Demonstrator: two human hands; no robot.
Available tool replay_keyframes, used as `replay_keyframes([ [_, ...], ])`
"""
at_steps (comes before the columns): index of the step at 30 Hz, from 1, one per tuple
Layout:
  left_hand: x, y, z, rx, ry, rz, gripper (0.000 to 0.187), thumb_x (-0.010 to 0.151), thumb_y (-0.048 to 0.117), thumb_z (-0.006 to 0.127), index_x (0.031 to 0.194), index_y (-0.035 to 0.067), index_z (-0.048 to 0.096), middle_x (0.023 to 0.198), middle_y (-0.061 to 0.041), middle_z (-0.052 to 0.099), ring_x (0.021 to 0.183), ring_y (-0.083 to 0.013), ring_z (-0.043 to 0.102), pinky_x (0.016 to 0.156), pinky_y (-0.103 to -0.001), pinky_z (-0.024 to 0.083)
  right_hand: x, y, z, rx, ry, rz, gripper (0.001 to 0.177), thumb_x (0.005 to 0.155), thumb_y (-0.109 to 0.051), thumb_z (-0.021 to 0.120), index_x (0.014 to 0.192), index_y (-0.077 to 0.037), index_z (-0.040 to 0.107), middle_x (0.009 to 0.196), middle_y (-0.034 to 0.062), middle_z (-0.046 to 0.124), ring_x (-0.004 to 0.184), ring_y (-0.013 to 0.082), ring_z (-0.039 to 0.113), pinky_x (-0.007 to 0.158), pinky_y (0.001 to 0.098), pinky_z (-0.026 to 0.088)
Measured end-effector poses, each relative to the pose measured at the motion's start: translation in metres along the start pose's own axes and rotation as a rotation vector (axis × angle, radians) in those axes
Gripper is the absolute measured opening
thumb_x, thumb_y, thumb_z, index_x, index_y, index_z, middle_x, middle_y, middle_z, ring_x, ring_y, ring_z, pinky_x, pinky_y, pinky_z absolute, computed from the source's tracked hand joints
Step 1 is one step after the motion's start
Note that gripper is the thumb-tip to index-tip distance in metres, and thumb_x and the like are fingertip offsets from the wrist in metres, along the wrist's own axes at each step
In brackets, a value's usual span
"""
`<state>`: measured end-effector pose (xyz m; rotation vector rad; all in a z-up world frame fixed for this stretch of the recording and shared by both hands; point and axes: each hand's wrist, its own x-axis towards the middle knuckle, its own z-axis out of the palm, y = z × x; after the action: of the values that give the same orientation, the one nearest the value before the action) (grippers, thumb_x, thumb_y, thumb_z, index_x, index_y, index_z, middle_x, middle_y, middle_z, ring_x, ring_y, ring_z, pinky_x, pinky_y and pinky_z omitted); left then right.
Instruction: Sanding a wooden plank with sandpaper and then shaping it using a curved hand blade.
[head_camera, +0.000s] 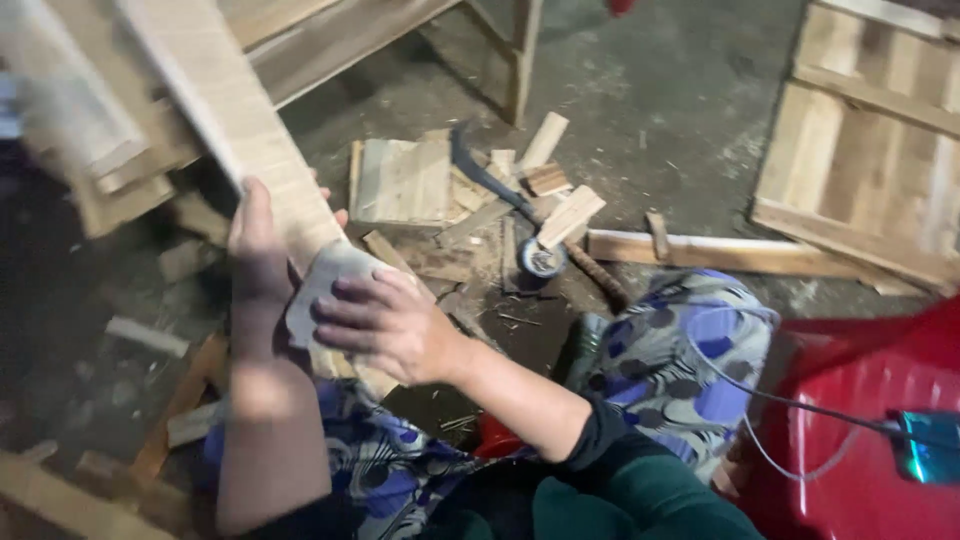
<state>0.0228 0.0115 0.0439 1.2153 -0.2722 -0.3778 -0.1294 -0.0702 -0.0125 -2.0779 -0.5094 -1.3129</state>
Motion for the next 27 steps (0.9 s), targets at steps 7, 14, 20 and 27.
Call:
replay_keyframes([
  [7,-0.014,-0.015,-0.021,-0.129,-0.061,-0.2,0.077,0.093,0.074,0.033,0.108,0.008,0.069,0.1,-0.02,0.076,0.08,-0.0306,0.079,0.063,-0.042,0.069,-0.002,-0.017,0.027,0.164,-0.083,-0.075,0.045,0.111,-0.04,0.036,0.129,-0.018,0.071,0.138,0.0031,0.068,0.131,0.0332,0.063,0.126,0.0544,0.016],
  [14,-0.065,-0.062,-0.049,-0.302,-0.325,-0.484,0.048,0.109,0.042,0.045,0.122,0.0,0.065,0.089,-0.005,0.066,0.069,-0.0108,0.059,0.059,-0.026,0.05,0.063,0.0,-0.022,0.162,0.035,0.528,0.038,0.094,-0.036,0.058,0.117,-0.009,0.072,0.106,0.009,0.07,0.095,0.0302,0.065,0.081,0.052,0.042],
  [20,-0.124,-0.036,-0.039,-0.223,-0.132,-0.762,0.059,0.104,0.054,0.046,0.124,0.003,0.069,0.093,-0.021,0.073,0.068,-0.0287,0.071,0.059,-0.039,0.058,0.062,0.074,-0.081,-0.296,0.271,0.243,0.036,0.104,-0.003,0.041,0.129,0.004,0.066,0.136,0.02,0.065,0.132,0.0336,0.059,0.122,0.0493,0.036],
  [27,-0.097,-0.046,-0.049,-0.554,-0.16,-0.759,0.06,0.099,0.059,0.054,0.111,0.004,0.074,0.099,-0.026,0.075,0.077,-0.0361,0.075,0.061,-0.049,0.06,0.089,0.024,-0.011,-0.136,-0.488,-0.575,0.043,0.102,-0.005,0.033,0.129,-0.001,0.065,0.131,0.0247,0.067,0.128,0.0454,0.058,0.098,0.0691,0.046],
])
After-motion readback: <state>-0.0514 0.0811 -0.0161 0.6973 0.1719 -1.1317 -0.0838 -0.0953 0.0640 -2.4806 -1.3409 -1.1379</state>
